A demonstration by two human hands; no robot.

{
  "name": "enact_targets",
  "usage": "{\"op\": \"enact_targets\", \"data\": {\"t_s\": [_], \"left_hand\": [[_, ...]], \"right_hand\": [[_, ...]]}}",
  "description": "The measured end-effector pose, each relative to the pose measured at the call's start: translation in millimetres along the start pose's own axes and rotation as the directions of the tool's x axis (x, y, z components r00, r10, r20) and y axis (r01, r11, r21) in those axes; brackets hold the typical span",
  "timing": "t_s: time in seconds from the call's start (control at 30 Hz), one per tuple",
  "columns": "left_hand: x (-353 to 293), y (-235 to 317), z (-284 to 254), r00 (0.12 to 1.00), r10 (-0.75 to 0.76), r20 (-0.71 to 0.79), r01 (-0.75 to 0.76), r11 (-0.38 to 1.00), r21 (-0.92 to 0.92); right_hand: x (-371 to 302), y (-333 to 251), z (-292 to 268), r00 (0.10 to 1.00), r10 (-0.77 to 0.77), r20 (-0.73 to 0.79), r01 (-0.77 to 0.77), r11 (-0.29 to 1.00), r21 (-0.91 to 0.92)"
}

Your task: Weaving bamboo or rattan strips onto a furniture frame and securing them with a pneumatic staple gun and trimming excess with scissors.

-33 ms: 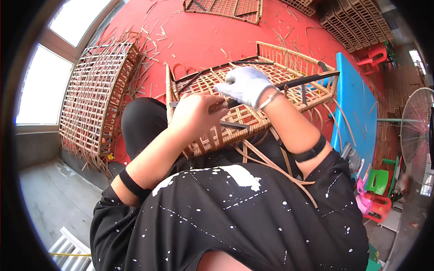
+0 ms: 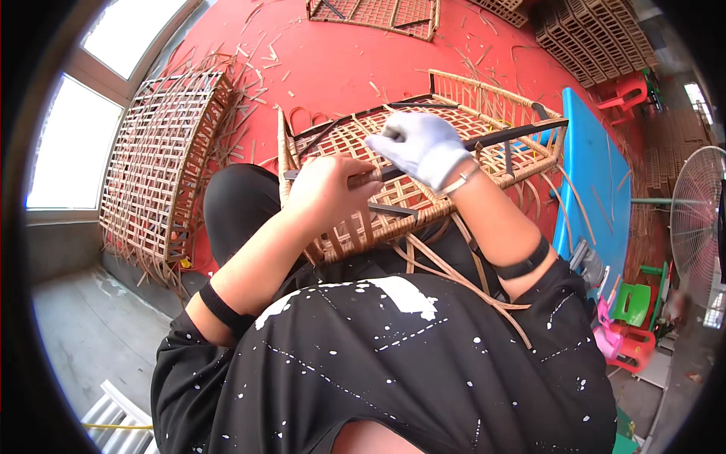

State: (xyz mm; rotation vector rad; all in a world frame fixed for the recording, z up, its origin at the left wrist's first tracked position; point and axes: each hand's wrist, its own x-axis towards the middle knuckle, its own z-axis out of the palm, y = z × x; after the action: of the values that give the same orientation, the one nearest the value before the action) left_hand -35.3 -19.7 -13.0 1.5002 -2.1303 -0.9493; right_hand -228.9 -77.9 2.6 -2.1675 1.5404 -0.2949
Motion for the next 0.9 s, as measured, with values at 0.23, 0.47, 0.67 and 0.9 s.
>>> {"op": "enact_targets", "data": {"t_s": [0.23,0.47,0.67,0.9], "left_hand": [[10.6,-9.1,-1.2,0.993,-0.066,0.094,0.08,0.984,-0.156],[17.2,-4.4,-10.1,0.975,-0.081,0.208,0.118,0.978,-0.172],[10.1,14.8,-76.3,0.968,0.062,0.243,-0.02,0.985,-0.173],[7.0,18.4,-86.3,0.904,0.08,0.42,0.041,0.961,-0.272]], "right_hand": [[-120.4,68.6,18.7,0.973,-0.223,0.054,0.228,0.914,-0.335],[-105.4,99.3,53.2,0.946,-0.254,0.201,0.321,0.807,-0.496],[-118.1,49.4,-6.8,0.865,-0.469,0.178,0.5,0.775,-0.387],[-132.0,12.4,-19.0,0.855,-0.387,0.346,0.489,0.823,-0.288]]}}
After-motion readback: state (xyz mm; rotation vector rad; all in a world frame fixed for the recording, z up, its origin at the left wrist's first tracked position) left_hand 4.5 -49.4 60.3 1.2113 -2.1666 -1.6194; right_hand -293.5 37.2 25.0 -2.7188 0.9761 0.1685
